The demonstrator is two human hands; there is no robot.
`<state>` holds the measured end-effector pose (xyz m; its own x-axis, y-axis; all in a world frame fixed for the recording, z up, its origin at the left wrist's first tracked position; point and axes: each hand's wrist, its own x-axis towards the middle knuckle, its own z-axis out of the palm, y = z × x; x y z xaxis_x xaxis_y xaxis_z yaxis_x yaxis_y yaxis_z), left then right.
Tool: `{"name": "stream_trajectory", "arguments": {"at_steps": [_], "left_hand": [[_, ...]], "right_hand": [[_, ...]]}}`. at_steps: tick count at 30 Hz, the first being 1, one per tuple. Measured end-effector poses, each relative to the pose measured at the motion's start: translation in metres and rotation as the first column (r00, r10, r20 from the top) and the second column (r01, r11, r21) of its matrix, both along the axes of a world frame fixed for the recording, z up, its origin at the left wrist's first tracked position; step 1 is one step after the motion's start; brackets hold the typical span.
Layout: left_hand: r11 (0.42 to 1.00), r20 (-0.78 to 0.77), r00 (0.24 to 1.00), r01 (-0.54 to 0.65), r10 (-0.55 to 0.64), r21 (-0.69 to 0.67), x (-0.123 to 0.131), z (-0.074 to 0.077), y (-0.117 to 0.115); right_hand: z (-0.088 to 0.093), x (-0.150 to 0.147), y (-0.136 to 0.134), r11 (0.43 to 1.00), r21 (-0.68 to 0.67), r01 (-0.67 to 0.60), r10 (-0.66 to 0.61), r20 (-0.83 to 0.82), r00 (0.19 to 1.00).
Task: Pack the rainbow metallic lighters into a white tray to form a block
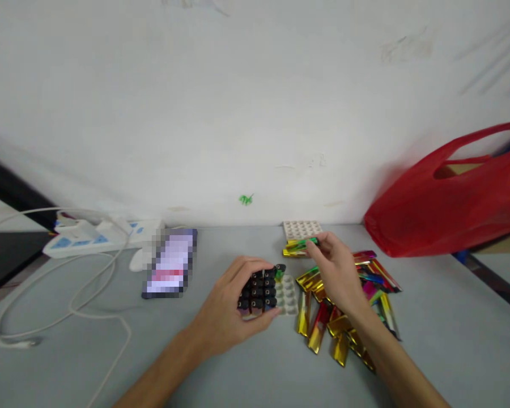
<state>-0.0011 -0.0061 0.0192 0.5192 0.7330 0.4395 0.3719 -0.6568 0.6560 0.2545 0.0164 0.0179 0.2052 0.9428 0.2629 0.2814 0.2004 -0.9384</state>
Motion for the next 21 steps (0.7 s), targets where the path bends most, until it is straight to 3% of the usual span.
{"name": "stream_trajectory", "arguments": {"at_steps": [3, 6, 9, 14, 18, 21], "left_hand": [[1.0, 0.003, 1.0, 0.001, -0.001, -0.003, 0.0, 0.0, 0.0], [1.0, 0.006, 1.0, -0.003, 0.003, 0.005, 0.0, -0.001, 0.0], [1.0, 0.004, 1.0, -0.004, 0.004, 0.007, 0.0, -0.001, -0.001], [1.0, 0.01, 1.0, -0.005, 0.005, 0.003, -0.001, -0.002, -0.001], [1.0, 0.008, 1.0, -0.018, 0.018, -0.015, -0.001, -0.001, 0.0], [0.999, 0.011, 1.0, -0.027, 0.027, -0.032, -0.001, 0.0, 0.0]], "right_hand": [[-0.002, -0.004, 0.001, 0.995, -0.08, -0.066, 0.047, -0.225, 0.973], [-0.001, -0.009, -0.002, 0.981, -0.158, -0.114, 0.034, -0.44, 0.898], [0.005, -0.015, -0.007, 0.944, -0.197, -0.265, 0.103, -0.587, 0.803], [0.017, -0.02, -0.013, 0.874, -0.215, -0.436, 0.174, -0.699, 0.694], [0.015, -0.021, -0.012, 0.805, -0.257, -0.534, 0.179, -0.753, 0.633], [0.012, -0.021, -0.013, 0.781, -0.202, -0.591, 0.24, -0.776, 0.583]]}}
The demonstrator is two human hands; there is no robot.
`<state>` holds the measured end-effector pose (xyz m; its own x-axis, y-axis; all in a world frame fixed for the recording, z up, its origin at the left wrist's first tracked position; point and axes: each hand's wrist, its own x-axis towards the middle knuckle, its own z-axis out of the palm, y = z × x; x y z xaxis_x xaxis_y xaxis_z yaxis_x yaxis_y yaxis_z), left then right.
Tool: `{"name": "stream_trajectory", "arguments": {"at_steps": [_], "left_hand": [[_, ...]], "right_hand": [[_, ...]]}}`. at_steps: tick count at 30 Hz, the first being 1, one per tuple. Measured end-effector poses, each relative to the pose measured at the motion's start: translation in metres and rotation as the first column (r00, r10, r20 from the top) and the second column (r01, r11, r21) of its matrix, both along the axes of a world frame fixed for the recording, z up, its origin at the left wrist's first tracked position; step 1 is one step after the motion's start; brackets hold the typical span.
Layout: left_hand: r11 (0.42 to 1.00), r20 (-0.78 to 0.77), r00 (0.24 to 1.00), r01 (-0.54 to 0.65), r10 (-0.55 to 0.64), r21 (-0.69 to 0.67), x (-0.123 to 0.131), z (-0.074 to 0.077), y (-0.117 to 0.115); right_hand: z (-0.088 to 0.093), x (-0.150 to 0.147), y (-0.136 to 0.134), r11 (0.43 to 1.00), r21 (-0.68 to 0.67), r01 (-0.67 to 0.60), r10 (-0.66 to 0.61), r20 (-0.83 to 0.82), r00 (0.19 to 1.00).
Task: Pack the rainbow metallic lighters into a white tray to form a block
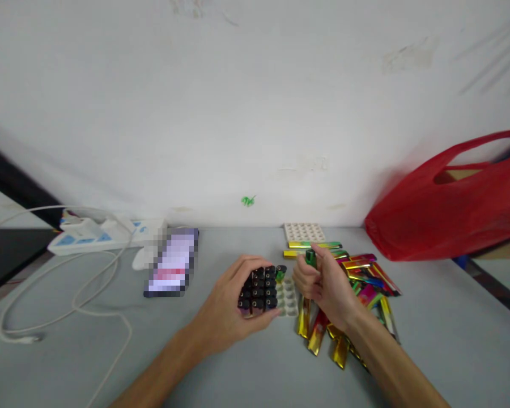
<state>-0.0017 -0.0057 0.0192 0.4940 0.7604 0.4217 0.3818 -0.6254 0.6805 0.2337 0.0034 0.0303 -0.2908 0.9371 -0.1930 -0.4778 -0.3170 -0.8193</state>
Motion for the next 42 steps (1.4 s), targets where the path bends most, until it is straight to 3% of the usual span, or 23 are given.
{"name": "stream_trajectory", "arguments": {"at_steps": [7, 14, 24, 33, 42], "left_hand": [[0.999, 0.02, 0.999, -0.036, 0.036, -0.01, -0.001, -0.001, 0.002], [0.999, -0.012, 1.0, -0.018, 0.018, 0.032, -0.002, 0.001, 0.003], [1.0, -0.014, 1.0, 0.005, -0.004, 0.026, -0.004, 0.0, 0.004], [0.973, 0.044, 0.999, 0.008, 0.002, -0.229, -0.009, 0.001, 0.007], [0.953, 0.012, 0.999, 0.047, -0.046, -0.298, -0.012, -0.004, 0.01]], "right_hand": [[-0.004, -0.002, -0.004, 1.0, -0.008, -0.03, 0.03, -0.012, 0.999], [-0.006, -0.005, -0.004, 0.999, 0.026, 0.046, -0.047, 0.035, 0.998], [-0.003, -0.003, -0.002, 0.998, 0.064, 0.005, -0.003, -0.028, 1.0], [-0.005, -0.002, -0.001, 0.998, 0.061, 0.003, -0.002, -0.015, 1.0], [-0.004, -0.002, -0.001, 0.997, 0.07, 0.014, -0.015, 0.007, 1.0]]}}
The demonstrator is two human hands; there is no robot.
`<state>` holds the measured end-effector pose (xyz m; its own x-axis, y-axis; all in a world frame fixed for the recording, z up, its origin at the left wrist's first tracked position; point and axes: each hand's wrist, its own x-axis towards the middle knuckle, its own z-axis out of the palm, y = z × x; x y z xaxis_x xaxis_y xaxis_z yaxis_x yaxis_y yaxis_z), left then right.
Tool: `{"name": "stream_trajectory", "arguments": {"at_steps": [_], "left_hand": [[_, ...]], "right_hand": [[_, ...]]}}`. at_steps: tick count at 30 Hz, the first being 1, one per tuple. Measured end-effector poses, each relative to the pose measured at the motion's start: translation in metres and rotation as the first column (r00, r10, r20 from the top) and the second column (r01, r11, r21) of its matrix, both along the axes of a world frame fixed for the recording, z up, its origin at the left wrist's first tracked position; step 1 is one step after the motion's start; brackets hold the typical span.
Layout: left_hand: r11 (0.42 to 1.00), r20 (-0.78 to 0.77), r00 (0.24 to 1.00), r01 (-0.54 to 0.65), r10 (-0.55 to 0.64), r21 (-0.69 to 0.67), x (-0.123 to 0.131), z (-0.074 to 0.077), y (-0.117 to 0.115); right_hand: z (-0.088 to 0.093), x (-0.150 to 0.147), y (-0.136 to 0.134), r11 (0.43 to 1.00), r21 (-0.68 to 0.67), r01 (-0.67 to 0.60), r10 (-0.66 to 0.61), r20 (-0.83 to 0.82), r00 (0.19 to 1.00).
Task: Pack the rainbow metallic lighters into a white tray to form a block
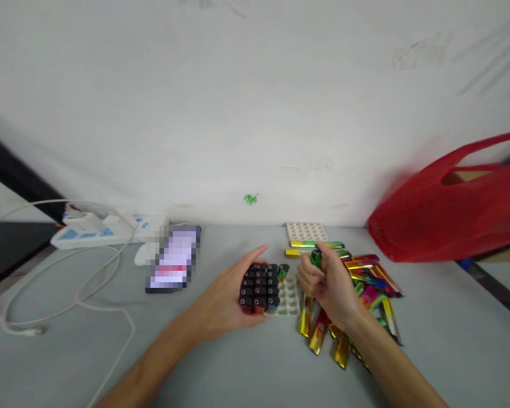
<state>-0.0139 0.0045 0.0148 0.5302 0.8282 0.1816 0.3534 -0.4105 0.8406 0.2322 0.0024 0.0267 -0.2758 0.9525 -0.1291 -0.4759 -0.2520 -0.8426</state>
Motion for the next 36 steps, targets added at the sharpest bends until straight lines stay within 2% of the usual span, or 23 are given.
{"name": "stream_trajectory", "arguments": {"at_steps": [9, 18, 28, 31, 36], "left_hand": [[0.999, 0.02, 1.0, 0.004, -0.003, -0.049, 0.001, -0.006, 0.0], [0.999, 0.021, 1.0, -0.008, 0.009, -0.041, 0.002, -0.009, 0.001], [1.0, -0.054, 0.998, -0.029, 0.029, 0.0, 0.0, -0.003, 0.003], [0.999, -0.077, 0.997, -0.029, 0.027, -0.021, 0.0, 0.0, 0.003], [1.0, -0.082, 0.996, -0.022, 0.021, -0.013, 0.0, 0.003, 0.001]], "right_hand": [[0.0, 0.0, 0.0, 1.0, -0.009, -0.018, 0.018, -0.011, 1.0], [-0.003, 0.0, 0.0, 0.996, -0.012, 0.089, -0.089, 0.023, 0.996], [-0.002, -0.003, 0.0, 0.991, -0.01, 0.13, -0.129, 0.034, 0.991], [0.002, -0.005, -0.002, 0.988, 0.036, 0.152, -0.153, 0.043, 0.987], [0.004, -0.006, -0.009, 0.962, 0.215, 0.17, -0.206, 0.161, 0.965]]}}
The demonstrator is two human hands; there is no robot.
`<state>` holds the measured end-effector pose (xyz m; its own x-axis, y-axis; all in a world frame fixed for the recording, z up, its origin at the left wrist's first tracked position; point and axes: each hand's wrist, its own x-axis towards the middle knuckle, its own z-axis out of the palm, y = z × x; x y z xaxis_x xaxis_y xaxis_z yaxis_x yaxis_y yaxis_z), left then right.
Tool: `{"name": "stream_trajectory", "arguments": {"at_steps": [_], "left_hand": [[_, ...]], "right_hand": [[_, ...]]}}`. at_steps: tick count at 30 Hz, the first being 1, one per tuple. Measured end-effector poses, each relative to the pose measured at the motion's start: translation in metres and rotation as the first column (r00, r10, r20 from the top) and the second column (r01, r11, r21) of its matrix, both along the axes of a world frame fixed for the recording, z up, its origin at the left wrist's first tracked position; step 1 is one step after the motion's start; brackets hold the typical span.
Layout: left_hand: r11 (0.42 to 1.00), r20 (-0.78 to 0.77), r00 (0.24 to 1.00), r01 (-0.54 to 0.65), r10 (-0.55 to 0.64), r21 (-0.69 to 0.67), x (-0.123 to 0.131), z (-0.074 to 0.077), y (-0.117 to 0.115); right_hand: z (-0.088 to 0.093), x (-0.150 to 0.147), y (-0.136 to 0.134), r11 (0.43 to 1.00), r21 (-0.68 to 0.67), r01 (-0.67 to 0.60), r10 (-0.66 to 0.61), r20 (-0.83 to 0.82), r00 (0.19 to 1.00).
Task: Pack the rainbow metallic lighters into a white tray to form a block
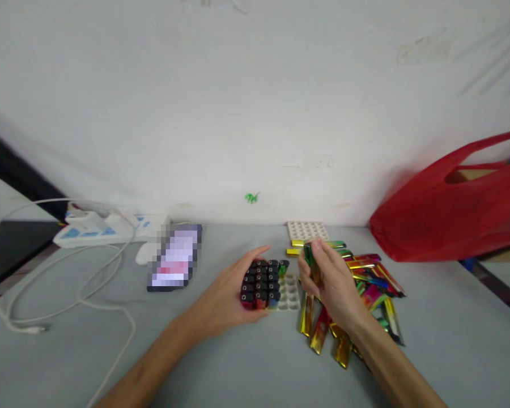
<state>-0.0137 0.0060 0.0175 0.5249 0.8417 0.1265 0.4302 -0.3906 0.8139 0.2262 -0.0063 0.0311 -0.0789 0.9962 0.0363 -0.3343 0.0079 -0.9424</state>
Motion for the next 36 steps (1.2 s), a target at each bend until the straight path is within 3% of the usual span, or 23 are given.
{"name": "stream_trajectory", "arguments": {"at_steps": [5, 10, 16, 19, 24, 36], "left_hand": [[1.0, 0.023, 1.0, 0.0, 0.0, -0.004, 0.001, -0.001, 0.0], [1.0, 0.0, 1.0, 0.002, -0.002, -0.002, 0.0, -0.004, 0.001], [1.0, -0.009, 1.0, 0.014, -0.014, 0.016, 0.0, -0.003, 0.001], [1.0, -0.011, 1.0, 0.013, -0.013, 0.027, -0.001, -0.003, 0.001], [0.999, -0.018, 1.0, 0.016, -0.015, 0.04, -0.001, -0.006, 0.001], [1.0, -0.009, 1.0, 0.004, -0.004, 0.013, 0.0, 0.0, 0.0]], "right_hand": [[-0.005, 0.002, 0.003, 0.995, 0.101, -0.017, 0.008, 0.093, 0.996], [-0.003, 0.009, 0.006, 0.97, 0.24, 0.045, -0.103, 0.238, 0.966], [0.0, 0.02, 0.008, 0.989, 0.132, -0.061, 0.019, 0.296, 0.955], [0.001, 0.02, 0.009, 0.982, 0.142, -0.122, 0.061, 0.373, 0.926], [0.0, 0.017, 0.007, 0.971, 0.166, -0.174, 0.066, 0.515, 0.855], [0.0, 0.023, 0.006, 0.965, 0.166, -0.204, 0.067, 0.594, 0.802]]}}
